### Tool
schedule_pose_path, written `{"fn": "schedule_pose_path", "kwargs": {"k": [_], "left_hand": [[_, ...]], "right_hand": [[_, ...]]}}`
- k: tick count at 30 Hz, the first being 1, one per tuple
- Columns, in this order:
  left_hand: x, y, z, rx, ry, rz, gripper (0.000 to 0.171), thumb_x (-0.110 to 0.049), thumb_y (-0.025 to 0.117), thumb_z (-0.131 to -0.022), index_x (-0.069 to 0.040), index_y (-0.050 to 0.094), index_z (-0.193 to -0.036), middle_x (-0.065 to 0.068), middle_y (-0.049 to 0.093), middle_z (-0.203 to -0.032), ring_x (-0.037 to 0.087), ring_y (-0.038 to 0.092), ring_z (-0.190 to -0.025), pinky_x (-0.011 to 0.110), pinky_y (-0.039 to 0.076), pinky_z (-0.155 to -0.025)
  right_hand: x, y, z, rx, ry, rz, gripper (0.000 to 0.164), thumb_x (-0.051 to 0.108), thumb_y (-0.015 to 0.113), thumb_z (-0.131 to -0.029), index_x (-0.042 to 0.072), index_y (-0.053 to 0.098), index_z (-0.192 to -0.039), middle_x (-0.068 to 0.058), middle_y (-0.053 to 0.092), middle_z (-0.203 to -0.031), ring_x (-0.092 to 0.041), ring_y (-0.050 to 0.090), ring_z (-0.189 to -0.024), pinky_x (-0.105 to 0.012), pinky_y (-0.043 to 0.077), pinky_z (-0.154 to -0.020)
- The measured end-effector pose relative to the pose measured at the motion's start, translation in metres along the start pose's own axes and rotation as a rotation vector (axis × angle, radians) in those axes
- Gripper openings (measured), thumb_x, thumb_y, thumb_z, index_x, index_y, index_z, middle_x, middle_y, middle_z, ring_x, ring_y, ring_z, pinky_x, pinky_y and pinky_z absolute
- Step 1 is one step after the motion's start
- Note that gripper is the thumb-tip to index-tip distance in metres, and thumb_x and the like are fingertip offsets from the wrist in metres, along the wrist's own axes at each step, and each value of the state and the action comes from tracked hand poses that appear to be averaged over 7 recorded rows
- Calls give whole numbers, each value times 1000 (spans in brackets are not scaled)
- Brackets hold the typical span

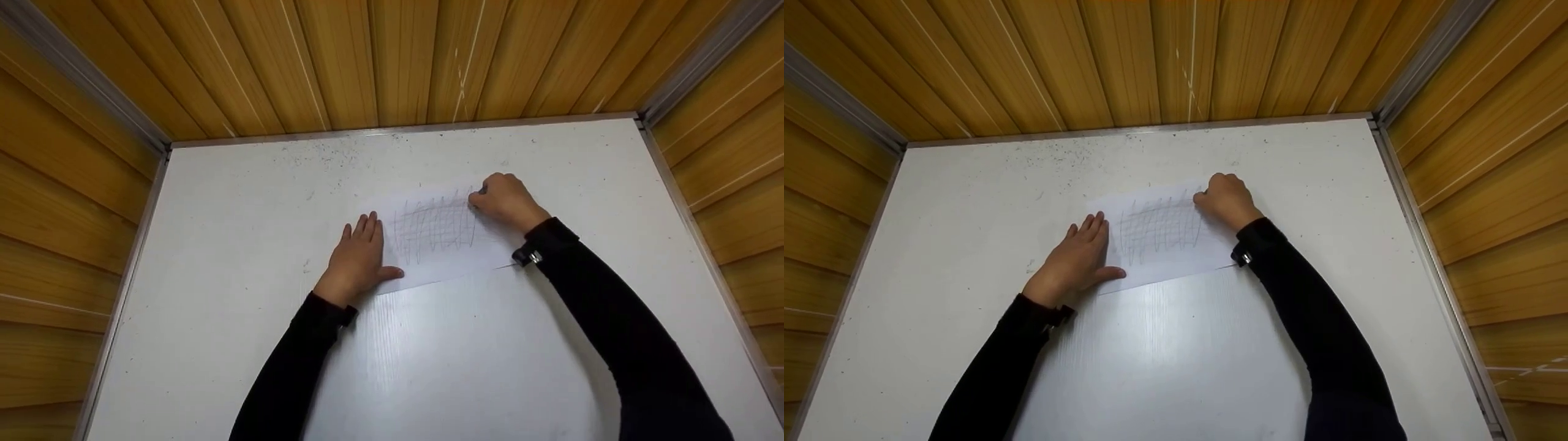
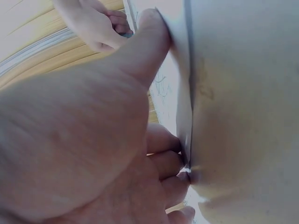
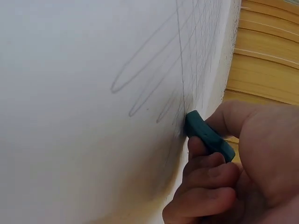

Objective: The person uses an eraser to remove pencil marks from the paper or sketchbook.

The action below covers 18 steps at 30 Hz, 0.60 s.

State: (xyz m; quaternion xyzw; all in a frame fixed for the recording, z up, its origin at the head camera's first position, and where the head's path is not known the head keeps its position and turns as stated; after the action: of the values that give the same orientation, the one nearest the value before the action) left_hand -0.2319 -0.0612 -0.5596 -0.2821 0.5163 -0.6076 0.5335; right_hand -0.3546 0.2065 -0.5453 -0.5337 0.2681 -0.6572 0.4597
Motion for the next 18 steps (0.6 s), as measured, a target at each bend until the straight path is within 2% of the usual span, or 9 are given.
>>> {"fn": "schedule_pose_path", "kwargs": {"k": [2, 4, 7, 12, 15, 18], "left_hand": [[0, 0, 0, 2, -4, -1, 123, -71, 76, -93, 6, 23, -173, 22, 17, -185, 38, 16, -174, 58, 18, -141], [0, 1, 0, 5, -3, 3, 123, -70, 77, -94, 7, 23, -173, 23, 17, -185, 39, 16, -174, 58, 18, -141], [1, 2, 1, 5, 0, 10, 123, -70, 77, -94, 7, 23, -173, 24, 17, -184, 39, 16, -174, 59, 19, -140], [4, 2, 2, 3, 3, 21, 121, -70, 75, -96, 6, 22, -173, 22, 17, -185, 39, 16, -174, 60, 19, -140], [4, 1, 2, 7, 5, 24, 121, -71, 74, -96, 5, 21, -174, 22, 15, -185, 38, 15, -174, 61, 19, -140], [5, 0, 3, 2, -2, 20, 121, -70, 75, -96, 5, 23, -173, 22, 17, -185, 39, 16, -174, 61, 20, -140]], "right_hand": [[4, 1, -1, 6, -1, -7, 32, 30, 62, -100, 3, 64, -83, -8, 55, -86, -27, 52, -83, -36, 44, -72], [18, 6, -1, 19, -1, -22, 32, 30, 62, -101, 6, 61, -80, -6, 52, -83, -25, 51, -80, -35, 43, -69], [53, 24, -2, 56, -25, -48, 31, 29, 62, -102, 8, 59, -79, -4, 52, -81, -24, 52, -77, -35, 43, -67], [118, 57, -6, 109, -147, -24, 28, 29, 62, -101, 6, 67, -84, -10, 65, -94, -26, 56, -87, -42, 51, -81], [130, 68, -11, 100, -164, 9, 29, 29, 61, -100, 5, 70, -86, -13, 70, -103, -27, 57, -95, -45, 54, -90], [121, 67, -14, 86, -135, 3, 30, 30, 62, -100, 3, 71, -90, -15, 69, -108, -28, 58, -98, -47, 54, -92]]}}
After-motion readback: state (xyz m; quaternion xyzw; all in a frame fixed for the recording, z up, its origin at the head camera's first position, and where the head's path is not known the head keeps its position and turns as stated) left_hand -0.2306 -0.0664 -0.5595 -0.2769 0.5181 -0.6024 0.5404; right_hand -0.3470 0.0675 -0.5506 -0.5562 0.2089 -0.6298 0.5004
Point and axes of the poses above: each hand's wrist, its own z-axis away from the middle knuckle, its own y-axis out of the palm, x = y × z, the point moved 10 cm from there along -z, towards the middle knuckle
